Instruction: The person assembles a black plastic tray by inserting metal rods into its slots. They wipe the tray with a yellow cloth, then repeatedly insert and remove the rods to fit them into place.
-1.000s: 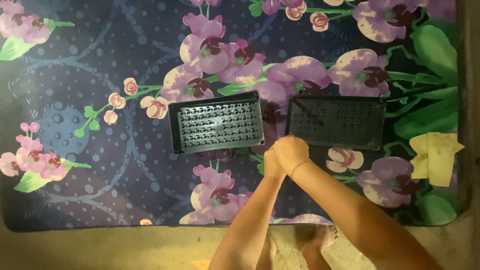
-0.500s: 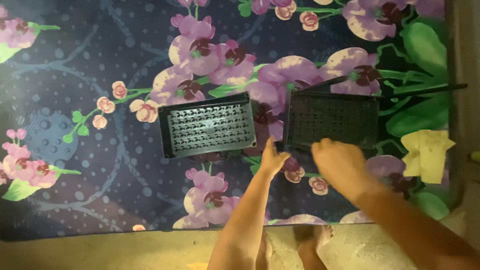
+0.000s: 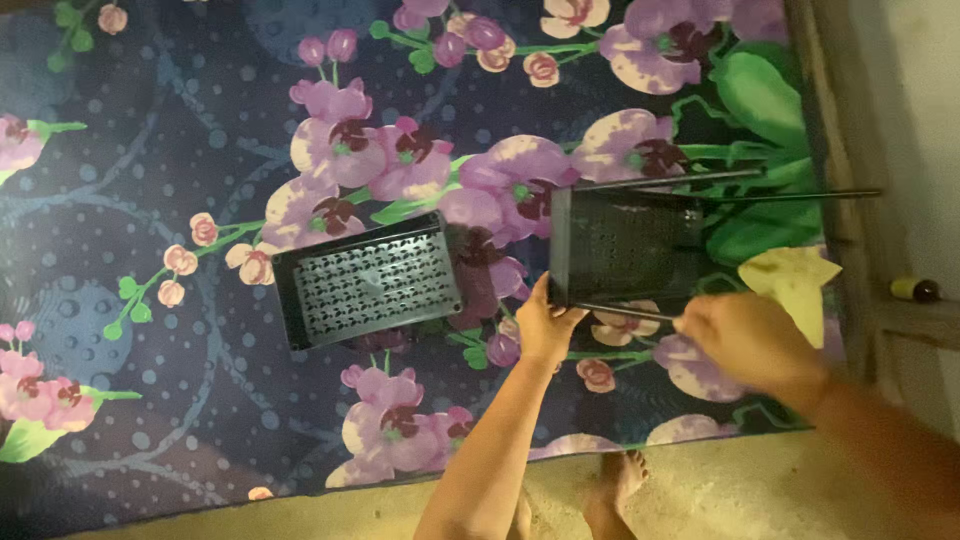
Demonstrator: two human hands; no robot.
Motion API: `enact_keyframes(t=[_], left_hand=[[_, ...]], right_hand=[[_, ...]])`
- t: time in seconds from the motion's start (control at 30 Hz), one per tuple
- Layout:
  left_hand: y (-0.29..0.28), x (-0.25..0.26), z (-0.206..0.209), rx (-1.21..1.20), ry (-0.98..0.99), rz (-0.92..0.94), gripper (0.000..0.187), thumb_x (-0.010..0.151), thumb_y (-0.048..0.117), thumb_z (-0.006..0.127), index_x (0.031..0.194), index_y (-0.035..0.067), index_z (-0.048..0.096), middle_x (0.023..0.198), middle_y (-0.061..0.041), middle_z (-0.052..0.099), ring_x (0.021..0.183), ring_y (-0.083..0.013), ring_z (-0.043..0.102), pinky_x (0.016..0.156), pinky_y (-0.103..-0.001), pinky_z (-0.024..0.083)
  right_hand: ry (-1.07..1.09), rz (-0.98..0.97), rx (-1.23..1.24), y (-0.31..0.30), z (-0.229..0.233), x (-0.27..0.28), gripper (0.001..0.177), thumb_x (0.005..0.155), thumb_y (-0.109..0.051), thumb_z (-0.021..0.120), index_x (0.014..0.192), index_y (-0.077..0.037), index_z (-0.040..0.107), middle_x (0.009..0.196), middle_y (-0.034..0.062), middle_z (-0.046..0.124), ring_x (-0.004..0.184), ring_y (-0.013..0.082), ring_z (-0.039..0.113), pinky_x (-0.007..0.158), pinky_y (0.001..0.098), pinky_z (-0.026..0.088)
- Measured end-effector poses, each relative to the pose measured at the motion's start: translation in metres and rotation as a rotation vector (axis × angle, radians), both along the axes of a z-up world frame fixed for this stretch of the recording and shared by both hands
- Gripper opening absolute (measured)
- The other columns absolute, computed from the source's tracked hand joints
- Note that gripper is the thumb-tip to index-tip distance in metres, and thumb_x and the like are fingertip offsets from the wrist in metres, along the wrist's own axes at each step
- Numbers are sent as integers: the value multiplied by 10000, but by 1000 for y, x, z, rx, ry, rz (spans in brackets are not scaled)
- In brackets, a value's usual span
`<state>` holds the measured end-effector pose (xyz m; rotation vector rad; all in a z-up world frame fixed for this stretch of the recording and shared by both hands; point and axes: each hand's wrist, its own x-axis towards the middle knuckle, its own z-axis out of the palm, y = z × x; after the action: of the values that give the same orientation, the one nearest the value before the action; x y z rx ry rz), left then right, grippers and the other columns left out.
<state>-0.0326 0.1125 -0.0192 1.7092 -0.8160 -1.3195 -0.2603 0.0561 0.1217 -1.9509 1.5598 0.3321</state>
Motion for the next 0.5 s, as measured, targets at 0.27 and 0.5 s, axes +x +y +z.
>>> enact_keyframes(t=[0.27,0.5], left_hand=[[0,0,-29,-40,19,32,613,776,85,872,1314,16,588,1060,-71,767,936,-127,744,814,-271,592],[8,24,-63,-85,46,57,645,753,33,844,1348,7,599,1093,-66,769,935,-107,723,819,-277,588]], right_hand=[[-152,99,-99,-22,1,13,283,856,-335,693,822,-54,699,804,178,693,766,407,677,675,506,519],[29,500,-317,-5,31,66,203,770,-198,714,906,-93,606,854,107,662,765,328,711,626,438,571]])
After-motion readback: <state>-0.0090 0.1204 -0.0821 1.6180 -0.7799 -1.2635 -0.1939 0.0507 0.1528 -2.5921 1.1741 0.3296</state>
